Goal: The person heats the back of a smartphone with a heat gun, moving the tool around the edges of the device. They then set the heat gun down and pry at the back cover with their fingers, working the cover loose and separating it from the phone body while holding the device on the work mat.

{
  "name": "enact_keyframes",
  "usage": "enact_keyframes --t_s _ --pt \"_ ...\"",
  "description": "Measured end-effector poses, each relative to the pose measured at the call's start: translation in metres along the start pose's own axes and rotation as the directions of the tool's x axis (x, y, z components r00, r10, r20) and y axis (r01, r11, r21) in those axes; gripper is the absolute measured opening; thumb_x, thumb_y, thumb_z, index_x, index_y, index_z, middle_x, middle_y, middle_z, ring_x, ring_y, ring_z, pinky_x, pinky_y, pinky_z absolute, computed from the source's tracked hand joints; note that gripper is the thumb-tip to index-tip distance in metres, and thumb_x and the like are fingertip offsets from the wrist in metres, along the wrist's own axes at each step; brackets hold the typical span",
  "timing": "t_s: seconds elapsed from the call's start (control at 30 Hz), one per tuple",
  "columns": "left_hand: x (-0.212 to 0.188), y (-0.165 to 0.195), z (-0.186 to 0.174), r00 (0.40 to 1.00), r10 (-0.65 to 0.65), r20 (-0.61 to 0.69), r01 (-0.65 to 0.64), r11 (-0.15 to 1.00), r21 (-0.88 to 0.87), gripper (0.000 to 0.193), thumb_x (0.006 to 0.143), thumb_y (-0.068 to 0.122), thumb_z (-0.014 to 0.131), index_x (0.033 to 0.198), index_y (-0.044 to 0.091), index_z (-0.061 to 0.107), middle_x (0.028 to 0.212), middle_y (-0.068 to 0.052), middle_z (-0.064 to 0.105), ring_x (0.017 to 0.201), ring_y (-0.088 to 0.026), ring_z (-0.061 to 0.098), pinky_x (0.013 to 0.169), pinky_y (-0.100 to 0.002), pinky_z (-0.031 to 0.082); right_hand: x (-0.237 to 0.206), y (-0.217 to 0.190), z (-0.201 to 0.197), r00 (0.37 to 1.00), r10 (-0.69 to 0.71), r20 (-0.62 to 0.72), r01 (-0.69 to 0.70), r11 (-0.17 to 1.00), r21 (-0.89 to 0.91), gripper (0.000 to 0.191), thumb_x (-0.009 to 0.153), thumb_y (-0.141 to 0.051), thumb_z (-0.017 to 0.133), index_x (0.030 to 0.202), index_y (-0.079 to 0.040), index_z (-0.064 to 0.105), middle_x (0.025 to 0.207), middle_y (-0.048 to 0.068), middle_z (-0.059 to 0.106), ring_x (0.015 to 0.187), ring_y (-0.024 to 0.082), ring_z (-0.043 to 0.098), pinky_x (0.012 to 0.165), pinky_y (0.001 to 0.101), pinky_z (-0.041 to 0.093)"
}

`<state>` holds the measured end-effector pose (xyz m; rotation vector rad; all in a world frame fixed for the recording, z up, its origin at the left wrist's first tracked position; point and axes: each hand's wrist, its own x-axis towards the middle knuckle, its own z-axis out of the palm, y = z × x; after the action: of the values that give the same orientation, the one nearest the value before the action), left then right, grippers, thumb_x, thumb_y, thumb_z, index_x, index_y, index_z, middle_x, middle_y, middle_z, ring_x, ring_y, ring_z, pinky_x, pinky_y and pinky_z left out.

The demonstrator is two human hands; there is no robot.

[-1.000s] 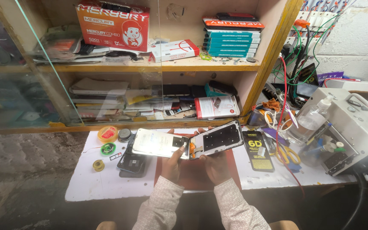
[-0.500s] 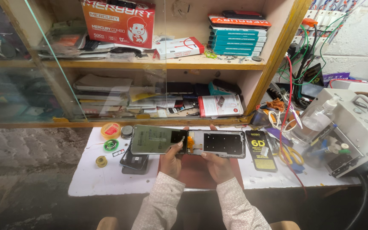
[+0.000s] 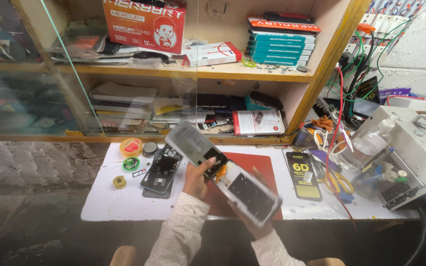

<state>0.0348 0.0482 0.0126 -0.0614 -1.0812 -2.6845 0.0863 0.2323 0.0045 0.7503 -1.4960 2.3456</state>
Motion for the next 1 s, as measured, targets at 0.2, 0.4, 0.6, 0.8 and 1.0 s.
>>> enact_keyframes --t_s 0.2,0.4,0.6,0.8,1.0 --pt "-0.004 0.013 0.024 0.995 -0.031 0.094 0.010 0.976 0.218 0.047 0.082 0.006 0.076 0.125 0.007 0.056 0.106 -0.006 0.070 0.097 -0.016 0.068 0.090 -0.033 0.058 -0.044 0.003 -0.006 0.993 -0.025 0.114 0.037 0.994 -0.100 0.025 0.098 -0.009 0.066 0.120 0.004 0.062 0.127 0.022 0.059 0.108 0.030 0.069 0.087 0.0372 0.060" --pt "-0.011 0.014 0.032 0.982 -0.052 0.182 0.008 0.972 0.233 0.040 0.088 0.002 0.070 0.125 0.006 0.058 0.109 -0.005 0.072 0.098 -0.013 0.068 0.088 -0.032 0.058 -0.060 -0.017 0.013 0.998 -0.040 0.044 0.057 0.854 -0.517 0.037 0.081 -0.006 0.071 0.118 -0.004 0.068 0.133 0.015 0.061 0.111 0.025 0.071 0.091 0.0332 0.056" --pt "-0.006 0.009 0.021 0.978 -0.083 0.193 0.031 0.966 0.256 0.037 0.090 0.003 0.070 0.125 0.005 0.059 0.107 -0.005 0.072 0.096 -0.012 0.069 0.088 -0.032 0.058 -0.058 -0.023 0.024 1.000 -0.025 -0.001 0.019 0.782 -0.623 0.041 0.076 -0.009 0.075 0.115 -0.005 0.068 0.127 0.013 0.063 0.105 0.024 0.072 0.087 0.0317 0.057" --pt "-0.005 0.009 0.022 0.978 -0.116 0.173 0.060 0.953 0.298 0.038 0.090 0.003 0.068 0.126 0.006 0.059 0.106 -0.004 0.072 0.093 -0.011 0.068 0.087 -0.032 0.058 -0.058 -0.023 0.027 0.999 -0.048 -0.001 0.037 0.767 -0.640 0.040 0.075 -0.010 0.076 0.113 -0.003 0.067 0.122 0.012 0.066 0.100 0.022 0.073 0.084 0.0301 0.058" --pt "-0.006 0.009 0.024 0.977 -0.133 0.166 0.075 0.946 0.316 0.038 0.090 0.004 0.067 0.127 0.005 0.057 0.106 -0.005 0.072 0.094 -0.012 0.068 0.086 -0.032 0.059 -0.058 -0.020 0.025 0.999 -0.051 -0.006 0.037 0.800 -0.599 0.040 0.076 -0.006 0.077 0.114 -0.003 0.067 0.124 0.013 0.066 0.105 0.022 0.072 0.087 0.0303 0.057"
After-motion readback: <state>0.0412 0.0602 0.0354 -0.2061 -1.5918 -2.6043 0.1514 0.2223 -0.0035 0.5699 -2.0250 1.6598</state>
